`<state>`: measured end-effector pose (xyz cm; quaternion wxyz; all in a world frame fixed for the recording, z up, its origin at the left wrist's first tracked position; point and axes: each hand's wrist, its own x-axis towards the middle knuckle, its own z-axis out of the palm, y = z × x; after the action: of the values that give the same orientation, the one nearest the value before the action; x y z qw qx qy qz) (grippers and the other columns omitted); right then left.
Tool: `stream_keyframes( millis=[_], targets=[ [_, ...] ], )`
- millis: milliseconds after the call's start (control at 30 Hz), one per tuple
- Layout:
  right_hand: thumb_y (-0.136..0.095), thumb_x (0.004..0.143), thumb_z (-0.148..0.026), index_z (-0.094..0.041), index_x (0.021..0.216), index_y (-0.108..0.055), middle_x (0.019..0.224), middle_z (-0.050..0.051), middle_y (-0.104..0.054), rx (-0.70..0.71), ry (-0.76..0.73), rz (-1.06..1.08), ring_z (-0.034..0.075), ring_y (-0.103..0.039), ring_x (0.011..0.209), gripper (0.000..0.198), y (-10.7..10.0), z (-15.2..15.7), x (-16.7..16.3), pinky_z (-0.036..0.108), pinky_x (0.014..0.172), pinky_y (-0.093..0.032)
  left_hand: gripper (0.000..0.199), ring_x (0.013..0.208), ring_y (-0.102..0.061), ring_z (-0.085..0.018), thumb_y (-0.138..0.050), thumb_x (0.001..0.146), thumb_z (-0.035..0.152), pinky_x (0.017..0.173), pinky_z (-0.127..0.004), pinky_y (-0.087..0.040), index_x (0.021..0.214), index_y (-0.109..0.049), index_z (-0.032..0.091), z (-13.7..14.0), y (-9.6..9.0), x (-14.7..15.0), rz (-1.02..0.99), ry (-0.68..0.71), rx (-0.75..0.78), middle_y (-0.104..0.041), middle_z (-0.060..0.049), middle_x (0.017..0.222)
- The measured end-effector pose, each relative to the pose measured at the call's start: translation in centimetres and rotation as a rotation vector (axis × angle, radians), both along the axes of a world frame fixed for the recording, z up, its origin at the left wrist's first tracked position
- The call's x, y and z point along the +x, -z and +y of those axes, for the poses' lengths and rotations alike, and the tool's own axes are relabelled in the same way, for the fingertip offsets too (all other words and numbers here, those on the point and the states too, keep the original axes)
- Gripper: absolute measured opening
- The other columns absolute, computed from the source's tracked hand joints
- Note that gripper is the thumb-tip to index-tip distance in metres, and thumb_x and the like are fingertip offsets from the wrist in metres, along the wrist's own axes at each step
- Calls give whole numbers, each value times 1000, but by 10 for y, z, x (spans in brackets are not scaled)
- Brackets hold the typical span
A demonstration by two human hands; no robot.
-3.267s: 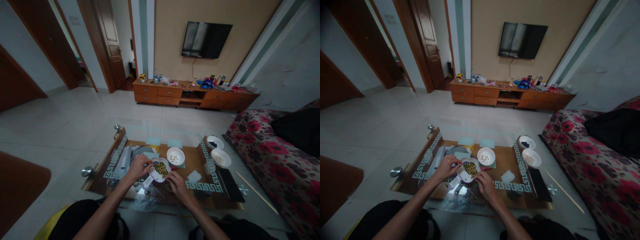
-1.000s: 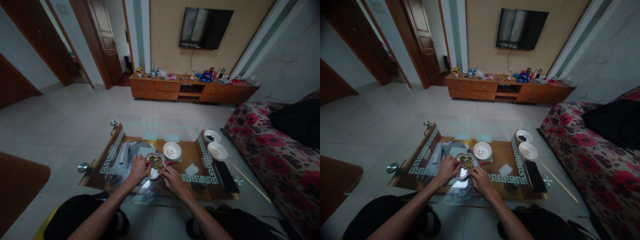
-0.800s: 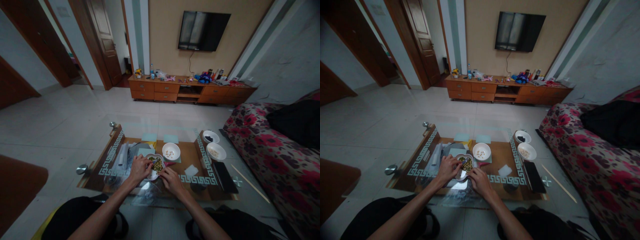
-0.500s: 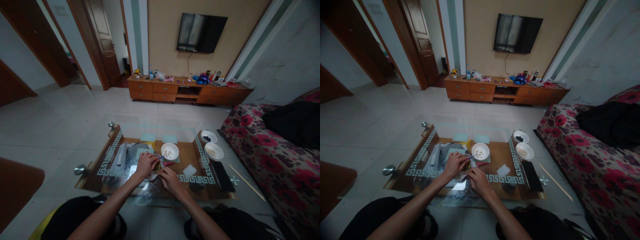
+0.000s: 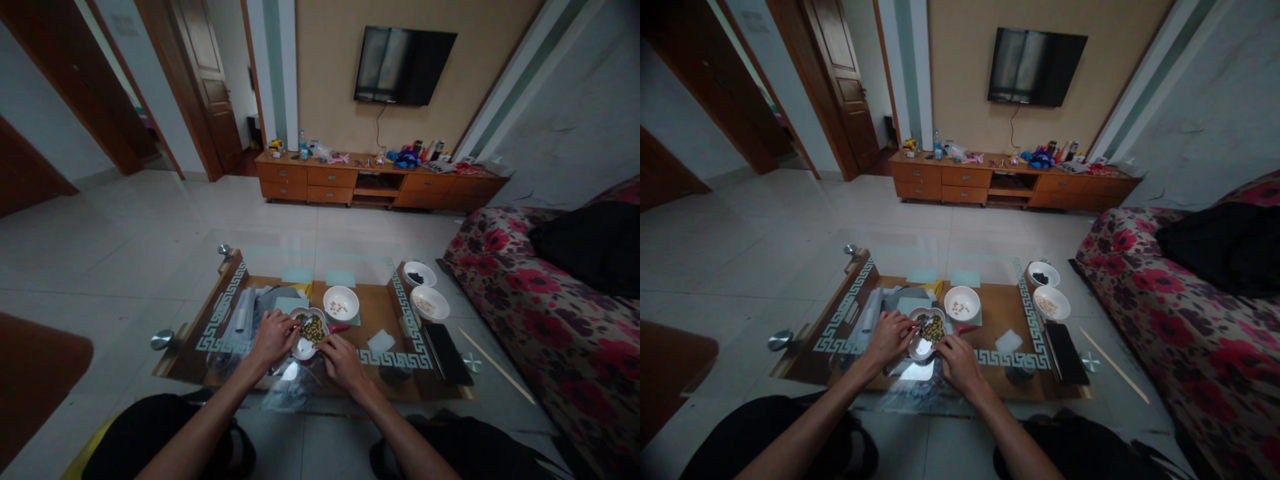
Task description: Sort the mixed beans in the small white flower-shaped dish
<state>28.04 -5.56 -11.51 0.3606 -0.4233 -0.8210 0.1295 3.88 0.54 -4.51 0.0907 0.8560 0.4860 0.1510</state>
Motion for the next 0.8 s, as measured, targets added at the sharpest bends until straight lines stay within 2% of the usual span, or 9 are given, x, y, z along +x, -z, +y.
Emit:
stream_keyframes(
  millis=[267, 600, 800],
  targets=[
    [-56, 93, -3, -18, 108, -70, 109, 10, -69, 11, 75, -22, 28, -64, 98, 26, 0, 1, 0, 38, 83, -53, 28, 98, -61, -29, -54, 105, 30, 86, -45, -37, 106, -81, 24, -1, 0, 12, 70, -3, -20, -79, -8, 98],
    [-55, 95, -3, -19, 112, -70, 125, 12, -70, -18, 123, -7, 30, -66, 111, 28, 9, 3, 1, 44, 93, -57, 27, 96, -60, -29, -56, 103, 29, 86, -44, -35, 97, -82, 24, -2, -2, 14, 81, -38, -17, -78, -9, 95],
    [-55, 95, -4, -18, 112, -72, 126, 13, -70, -9, 124, -1, 31, -66, 112, 27, 14, 4, 2, 47, 95, -57, 28, 96, -61, -29, -57, 103, 28, 86, -43, -35, 95, -83, 24, -2, -3, 17, 93, -57, -26, -77, -10, 94]
  ],
)
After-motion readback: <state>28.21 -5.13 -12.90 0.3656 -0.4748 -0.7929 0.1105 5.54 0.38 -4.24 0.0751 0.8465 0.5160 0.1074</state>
